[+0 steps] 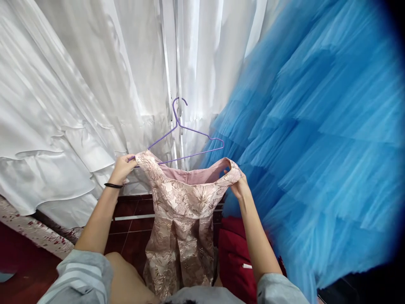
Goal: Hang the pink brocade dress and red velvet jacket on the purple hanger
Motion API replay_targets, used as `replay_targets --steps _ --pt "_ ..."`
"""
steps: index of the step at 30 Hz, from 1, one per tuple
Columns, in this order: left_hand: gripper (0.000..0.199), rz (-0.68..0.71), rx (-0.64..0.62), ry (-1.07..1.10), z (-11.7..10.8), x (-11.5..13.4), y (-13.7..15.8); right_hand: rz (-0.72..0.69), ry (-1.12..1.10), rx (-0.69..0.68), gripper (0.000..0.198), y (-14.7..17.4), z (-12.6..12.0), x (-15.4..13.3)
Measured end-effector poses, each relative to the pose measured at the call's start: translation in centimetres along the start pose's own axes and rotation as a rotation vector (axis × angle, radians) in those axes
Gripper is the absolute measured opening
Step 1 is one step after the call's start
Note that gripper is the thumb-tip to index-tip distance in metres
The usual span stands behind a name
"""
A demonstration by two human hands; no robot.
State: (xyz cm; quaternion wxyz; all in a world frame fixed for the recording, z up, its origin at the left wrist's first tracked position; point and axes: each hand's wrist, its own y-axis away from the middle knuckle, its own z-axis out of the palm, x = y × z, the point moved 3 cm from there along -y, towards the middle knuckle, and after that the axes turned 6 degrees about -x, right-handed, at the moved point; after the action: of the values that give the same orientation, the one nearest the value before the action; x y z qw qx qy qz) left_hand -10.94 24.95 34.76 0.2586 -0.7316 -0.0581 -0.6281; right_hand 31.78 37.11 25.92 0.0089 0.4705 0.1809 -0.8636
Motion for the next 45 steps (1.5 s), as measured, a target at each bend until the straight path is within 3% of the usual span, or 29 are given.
replay_targets --steps 7,14,18,22,26,29,31,33,38,42,45 --pt "0.034 0.053 0.033 -0.134 -1.7 1.6 -1.2 -0.024 0.107 -0.084 0.045 -4.1 0.0 -0.3" --pt "0.036 0.072 0.052 -0.134 -1.3 1.3 -2.2 0.145 0.107 -0.072 0.032 -10.9 2.6 -0.8" --pt "0.035 0.085 0.059 -0.142 -1.7 1.4 -2.3 0.057 0.206 -0.148 0.037 -12.3 4.5 -3.0" --pt "0.032 0.097 0.028 -0.119 -2.0 2.0 -2.0 -0.104 0.569 -0.256 0.035 -11.8 5.7 -5.1" --pt "0.038 0.041 -0.075 0.005 -1.6 2.0 -1.4 -0.279 1.229 -0.314 0.008 -11.8 7.1 -7.2" --pt "0.046 0.086 -0.113 -0.062 -1.1 2.1 -1.1 -0.31 1.457 -0.358 0.032 -11.8 8.3 -8.9" --pt "0.044 0.163 -0.063 -0.167 -1.1 2.3 -1.2 -0.307 1.435 -0.497 0.035 -11.1 9.3 -9.5" --pt "0.038 0.261 0.01 -0.259 -1.3 2.5 -1.5 -0.319 1.38 -0.575 0.02 -10.1 10.0 -9.6" --pt "0.031 0.435 0.127 -0.463 -1.5 2.4 -2.4 -0.365 1.281 -0.389 0.017 -8.7 9.9 -7.8" --pt "0.051 0.363 0.221 -0.39 -1.5 0.3 -2.0 -0.382 1.122 -0.308 0.026 -8.3 8.6 -6.0" --pt "0.053 0.113 0.332 -0.196 -2.0 -3.7 0.7 -0.29 0.973 -0.211 0.056 -6.4 5.3 -4.7"
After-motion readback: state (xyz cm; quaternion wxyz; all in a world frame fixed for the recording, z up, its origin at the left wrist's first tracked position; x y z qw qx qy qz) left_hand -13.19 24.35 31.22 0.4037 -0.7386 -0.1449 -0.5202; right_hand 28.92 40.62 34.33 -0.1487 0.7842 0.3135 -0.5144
